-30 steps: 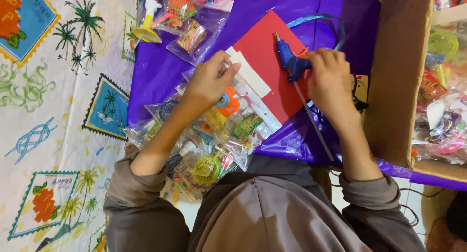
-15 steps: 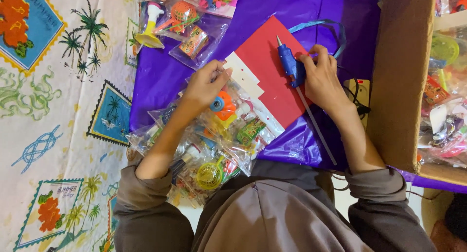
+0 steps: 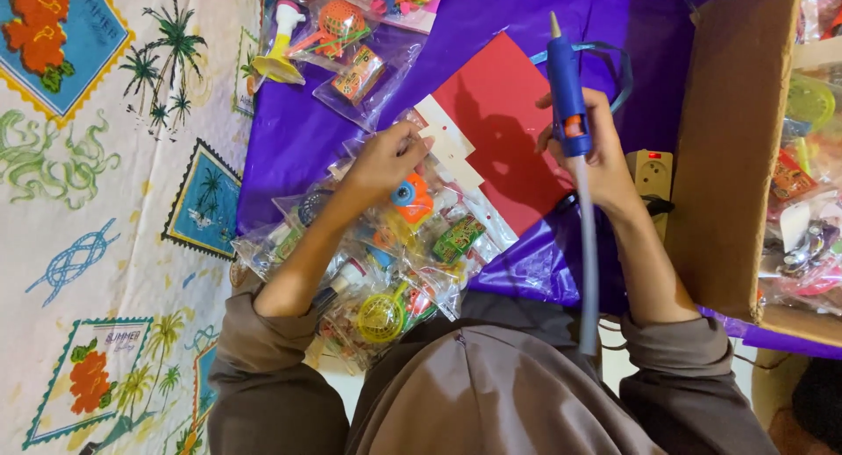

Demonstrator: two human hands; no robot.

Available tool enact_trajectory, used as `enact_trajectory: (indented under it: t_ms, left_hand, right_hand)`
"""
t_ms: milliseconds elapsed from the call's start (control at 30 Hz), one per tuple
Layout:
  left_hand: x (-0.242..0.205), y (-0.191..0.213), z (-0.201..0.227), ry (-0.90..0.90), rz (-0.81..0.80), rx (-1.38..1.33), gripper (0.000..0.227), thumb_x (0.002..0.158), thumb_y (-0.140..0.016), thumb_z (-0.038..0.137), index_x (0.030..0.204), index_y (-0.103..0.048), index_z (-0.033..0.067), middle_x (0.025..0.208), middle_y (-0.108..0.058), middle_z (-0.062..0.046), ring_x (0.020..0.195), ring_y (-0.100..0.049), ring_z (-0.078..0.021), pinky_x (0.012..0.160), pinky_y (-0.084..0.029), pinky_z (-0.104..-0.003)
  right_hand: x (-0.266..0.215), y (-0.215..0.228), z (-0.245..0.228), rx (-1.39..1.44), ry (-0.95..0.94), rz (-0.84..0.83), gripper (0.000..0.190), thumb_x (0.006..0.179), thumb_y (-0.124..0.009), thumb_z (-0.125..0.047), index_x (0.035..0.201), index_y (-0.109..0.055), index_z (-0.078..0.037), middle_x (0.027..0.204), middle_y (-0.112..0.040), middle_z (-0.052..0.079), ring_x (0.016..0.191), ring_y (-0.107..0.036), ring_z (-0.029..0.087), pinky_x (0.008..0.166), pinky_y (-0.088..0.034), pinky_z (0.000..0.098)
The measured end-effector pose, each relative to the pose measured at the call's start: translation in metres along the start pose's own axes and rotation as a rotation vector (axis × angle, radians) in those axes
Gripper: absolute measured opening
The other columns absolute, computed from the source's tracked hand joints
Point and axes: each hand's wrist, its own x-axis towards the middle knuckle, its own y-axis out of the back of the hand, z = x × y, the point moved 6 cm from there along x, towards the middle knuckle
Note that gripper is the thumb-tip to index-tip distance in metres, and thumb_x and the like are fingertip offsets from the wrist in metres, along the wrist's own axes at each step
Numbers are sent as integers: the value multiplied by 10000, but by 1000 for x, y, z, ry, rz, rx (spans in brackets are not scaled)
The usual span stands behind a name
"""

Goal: The person applies hot glue to a red cardboard sheet using a glue gun and then sticks several small plastic-wrapped toy packages onto the glued areas.

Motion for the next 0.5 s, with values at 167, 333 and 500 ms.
enact_trajectory:
  t_ms: [167,333,500]
  left_hand:
    - [-4,1,2,11,-67,42,211,1000,-589,299,964,-652,100,716,-741,-48,716,-689,-194,705,-534,-325]
    - [-13,0,21,50,-94,109,224,977,-580,302,976,-655,90,761,-754,-80,773,-709,-261,739,-541,-392]
    - [-25,2,45,121,-243,313,445,967,-563,358,1360,-570,150,1006,-769,-140,1047,-703,-367,935,-522,-509]
  right_hand:
    - [4,-10,-6,-1,-66,-66,453,954,-496,-10,1386,-376,49,958,-633,239,670,-642,261,675,-474,344]
    - [-1,-16,-15,82,-12,-88,315,1047,-489,-145,1301,-393,14,1147,-628,274,726,-660,243,685,-480,361]
    - [-14,7,54,-362,-144,50,72,958,-738,-81,1027,-723,-101,813,-682,68,665,-592,157,658,-467,264]
